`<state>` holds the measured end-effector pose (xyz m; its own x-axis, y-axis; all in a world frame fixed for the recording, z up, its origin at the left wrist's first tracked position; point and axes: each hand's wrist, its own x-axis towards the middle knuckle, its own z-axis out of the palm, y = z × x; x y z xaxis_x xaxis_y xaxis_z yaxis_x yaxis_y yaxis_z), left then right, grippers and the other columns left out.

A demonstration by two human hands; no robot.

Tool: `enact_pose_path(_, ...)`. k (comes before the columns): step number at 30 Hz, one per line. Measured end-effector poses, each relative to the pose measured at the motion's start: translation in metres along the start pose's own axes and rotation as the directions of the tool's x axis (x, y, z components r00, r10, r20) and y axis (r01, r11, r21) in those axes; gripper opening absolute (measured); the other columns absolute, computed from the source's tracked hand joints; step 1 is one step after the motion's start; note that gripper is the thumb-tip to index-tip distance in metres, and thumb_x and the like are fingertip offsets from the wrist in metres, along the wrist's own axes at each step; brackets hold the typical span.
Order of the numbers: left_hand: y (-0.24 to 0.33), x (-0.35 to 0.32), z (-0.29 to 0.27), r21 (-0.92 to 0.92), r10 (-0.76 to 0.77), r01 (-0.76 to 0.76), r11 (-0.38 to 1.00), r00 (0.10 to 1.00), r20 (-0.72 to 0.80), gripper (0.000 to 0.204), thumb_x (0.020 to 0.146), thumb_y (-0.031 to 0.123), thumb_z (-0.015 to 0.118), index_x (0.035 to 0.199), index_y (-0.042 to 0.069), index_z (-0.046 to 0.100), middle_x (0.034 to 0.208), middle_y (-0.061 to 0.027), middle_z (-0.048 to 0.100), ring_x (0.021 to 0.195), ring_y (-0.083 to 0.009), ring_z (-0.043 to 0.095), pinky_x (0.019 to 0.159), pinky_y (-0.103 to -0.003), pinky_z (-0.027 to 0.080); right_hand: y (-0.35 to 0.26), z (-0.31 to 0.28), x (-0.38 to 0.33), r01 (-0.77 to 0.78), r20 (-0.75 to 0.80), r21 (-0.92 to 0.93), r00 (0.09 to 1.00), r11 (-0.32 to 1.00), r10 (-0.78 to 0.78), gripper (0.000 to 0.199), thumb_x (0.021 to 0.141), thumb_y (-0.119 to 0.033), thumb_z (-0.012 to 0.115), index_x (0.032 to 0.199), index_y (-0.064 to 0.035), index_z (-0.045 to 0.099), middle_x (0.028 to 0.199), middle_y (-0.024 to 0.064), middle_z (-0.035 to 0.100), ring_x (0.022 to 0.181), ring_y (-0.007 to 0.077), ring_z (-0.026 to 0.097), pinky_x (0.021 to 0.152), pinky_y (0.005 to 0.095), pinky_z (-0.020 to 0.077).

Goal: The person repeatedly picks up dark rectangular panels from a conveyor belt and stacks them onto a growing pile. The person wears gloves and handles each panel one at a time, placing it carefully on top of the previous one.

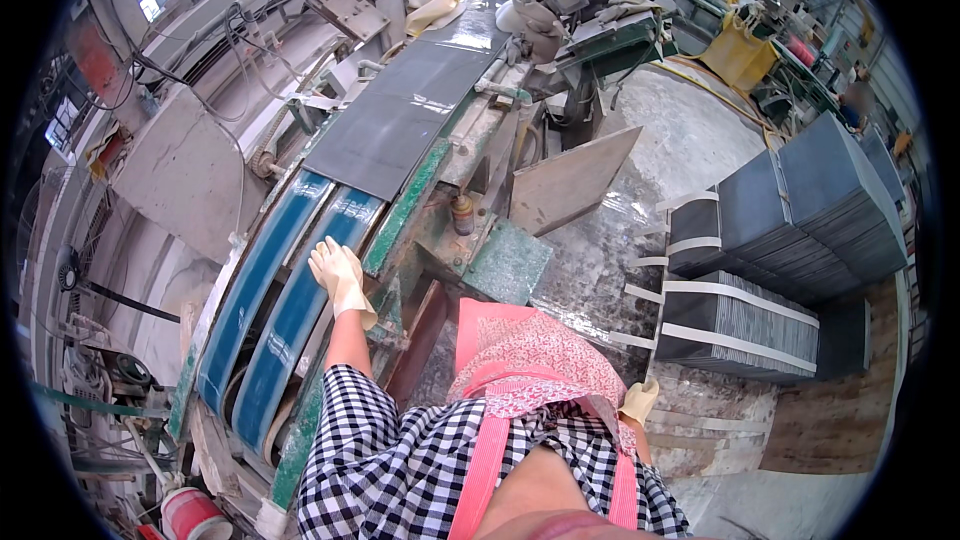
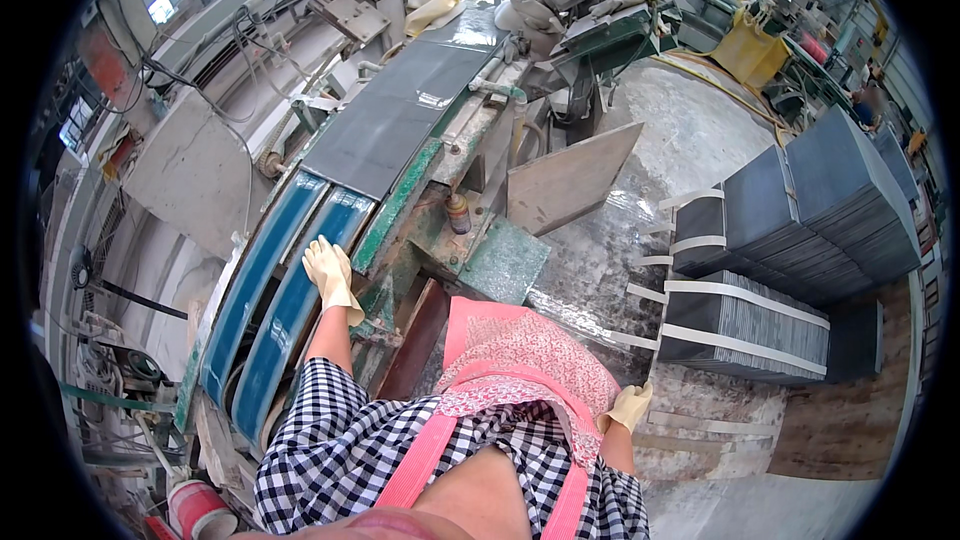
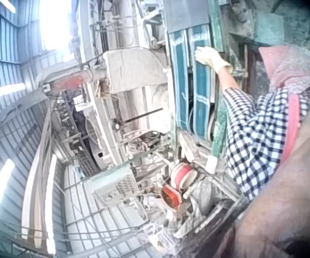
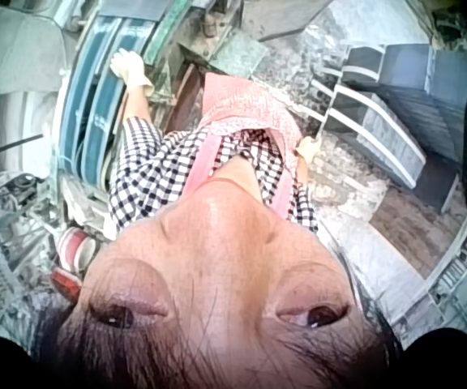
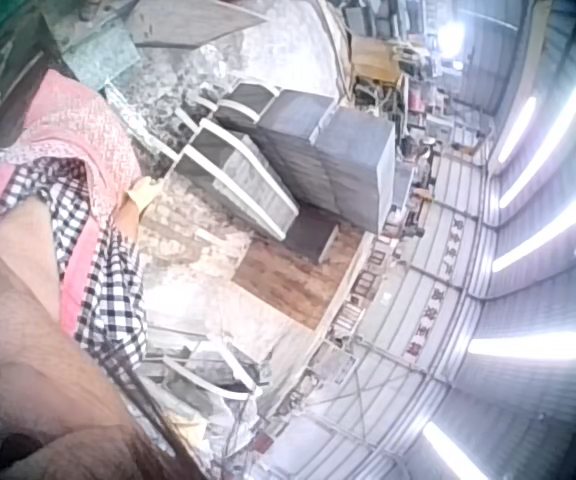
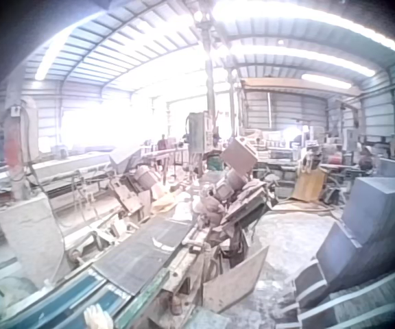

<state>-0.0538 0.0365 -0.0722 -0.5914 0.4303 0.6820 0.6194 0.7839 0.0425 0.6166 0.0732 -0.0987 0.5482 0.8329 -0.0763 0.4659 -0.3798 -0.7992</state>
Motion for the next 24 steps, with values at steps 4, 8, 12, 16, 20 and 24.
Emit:
enact_pose_path(4, 0.002, 0.001, -0.002, -0.007, 0.015, -0.015, 1.000, 0.999, -0.039, 0.038, 0.090, 0.023, 0.057, 0.121, 0.002, 0.062, 0.122, -0.0175, 0.060, 0.115, -0.0378, 0.053, 0.108, -0.050, 0.035, 0.009, -0.003, 0.005, 0.009, 0.035, 0.017, 0.999, 1.000, -0.010, 0.044, 0.084, -0.009, 0.051, 0.123, 0.0111, 0.051, 0.099, 0.0245, 0.065, 0.091, 0.0341, 0.064, 0.083, 0.0402, 0.0493)
enact_pose_path(8, 0.006, 0.006, -0.011, -0.033, -0.003, 0.003, 0.999, 1.000, 0.003, 0.038, 0.089, 0.024, 0.058, 0.120, 0.002, 0.063, 0.120, -0.0174, 0.061, 0.112, -0.0371, 0.053, 0.107, -0.050, 0.036, 0.007, -0.006, 0.006, -0.024, 0.075, -0.019, 0.997, 1.000, 0.025, 0.045, 0.084, -0.009, 0.052, 0.124, 0.0114, 0.050, 0.100, 0.0253, 0.065, 0.093, 0.0344, 0.064, 0.084, 0.0403, 0.0493)
enact_pose_path(12, 0.009, 0.009, -0.021, -0.019, -0.030, 0.032, 0.999, 0.996, 0.081, 0.039, 0.089, 0.024, 0.059, 0.120, 0.002, 0.063, 0.119, -0.0176, 0.061, 0.112, -0.0364, 0.054, 0.106, -0.050, 0.037, -0.028, -0.011, -0.009, -0.109, 0.068, 0.017, 0.992, 0.994, 0.108, 0.050, 0.084, -0.009, 0.052, 0.129, 0.0127, 0.048, 0.111, 0.0290, 0.063, 0.103, 0.0356, 0.063, 0.091, 0.0397, 0.0480)
enact_pose_path(16, 0.009, 0.008, -0.020, -0.006, -0.028, 0.028, 1.000, 0.999, 0.042, 0.038, 0.090, 0.025, 0.057, 0.121, 0.003, 0.063, 0.121, -0.0172, 0.061, 0.115, -0.0365, 0.054, 0.106, -0.049, 0.037, -0.014, -0.011, 0.001, -0.062, 0.070, -0.060, 0.995, 0.996, 0.066, 0.053, 0.084, -0.009, 0.052, 0.132, 0.0133, 0.045, 0.117, 0.0305, 0.061, 0.109, 0.0357, 0.061, 0.094, 0.0392, 0.0467)
enact_pose_path(20, 0.010, 0.008, -0.016, -0.008, -0.028, 0.029, 1.000, 0.998, 0.058, 0.038, 0.091, 0.025, 0.056, 0.121, 0.003, 0.063, 0.123, -0.0167, 0.061, 0.116, -0.0368, 0.053, 0.107, -0.048, 0.036, -0.002, -0.009, 0.008, -0.047, 0.069, -0.062, 0.996, 0.997, 0.051, 0.053, 0.084, -0.009, 0.052, 0.132, 0.0126, 0.046, 0.115, 0.0287, 0.062, 0.107, 0.0349, 0.062, 0.094, 0.0394, 0.0470)
enact_pose_path(24, 0.007, 0.006, -0.014, -0.018, -0.035, 0.037, 0.999, 0.997, 0.071, 0.038, 0.091, 0.025, 0.056, 0.121, 0.003, 0.063, 0.123, -0.0170, 0.061, 0.117, -0.0373, 0.053, 0.107, -0.048, 0.036, -0.003, -0.010, 0.008, -0.060, 0.105, -0.054, 0.992, 0.997, 0.065, 0.052, 0.084, -0.009, 0.051, 0.132, 0.0121, 0.045, 0.113, 0.0271, 0.062, 0.104, 0.0342, 0.062, 0.092, 0.0391, 0.0474)
